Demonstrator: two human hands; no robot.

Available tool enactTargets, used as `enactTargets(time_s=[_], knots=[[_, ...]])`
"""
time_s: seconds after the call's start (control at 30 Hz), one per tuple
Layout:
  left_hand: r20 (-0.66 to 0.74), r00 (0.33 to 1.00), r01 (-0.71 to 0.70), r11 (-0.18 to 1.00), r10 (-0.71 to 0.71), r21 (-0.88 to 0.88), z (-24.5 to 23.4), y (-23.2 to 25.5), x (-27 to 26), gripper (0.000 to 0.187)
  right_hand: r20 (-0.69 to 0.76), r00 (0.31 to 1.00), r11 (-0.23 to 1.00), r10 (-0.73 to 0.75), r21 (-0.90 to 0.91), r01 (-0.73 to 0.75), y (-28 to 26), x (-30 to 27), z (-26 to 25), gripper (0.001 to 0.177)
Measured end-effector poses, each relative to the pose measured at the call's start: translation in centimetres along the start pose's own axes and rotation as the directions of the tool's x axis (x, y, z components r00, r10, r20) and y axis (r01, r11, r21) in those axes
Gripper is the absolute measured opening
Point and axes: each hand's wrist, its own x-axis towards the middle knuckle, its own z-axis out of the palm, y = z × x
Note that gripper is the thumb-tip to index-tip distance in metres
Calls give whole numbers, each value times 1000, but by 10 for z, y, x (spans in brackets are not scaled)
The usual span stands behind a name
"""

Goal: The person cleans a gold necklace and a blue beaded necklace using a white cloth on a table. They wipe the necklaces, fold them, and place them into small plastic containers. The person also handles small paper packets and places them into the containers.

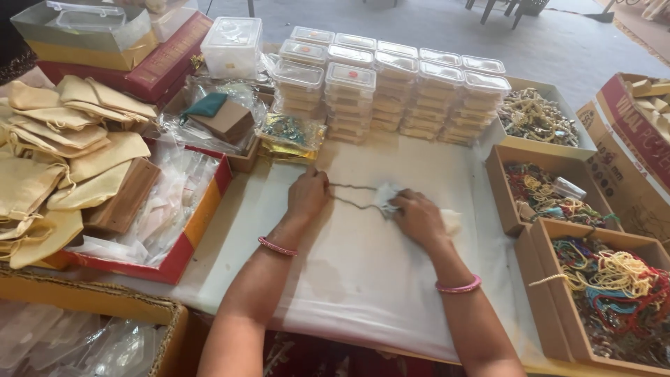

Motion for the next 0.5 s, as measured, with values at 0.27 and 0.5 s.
enactTargets(time_s=[0.27, 0.5], knots=[[138, 990, 31, 995, -18, -93, -28, 20, -2, 15, -242, 963, 975, 115, -160, -157, 46, -2, 19, 27], [91, 995, 50, 995, -42, -84, 3, 3, 0, 47, 154, 988, 995, 25, -100, -9, -41, 71, 87, 30]])
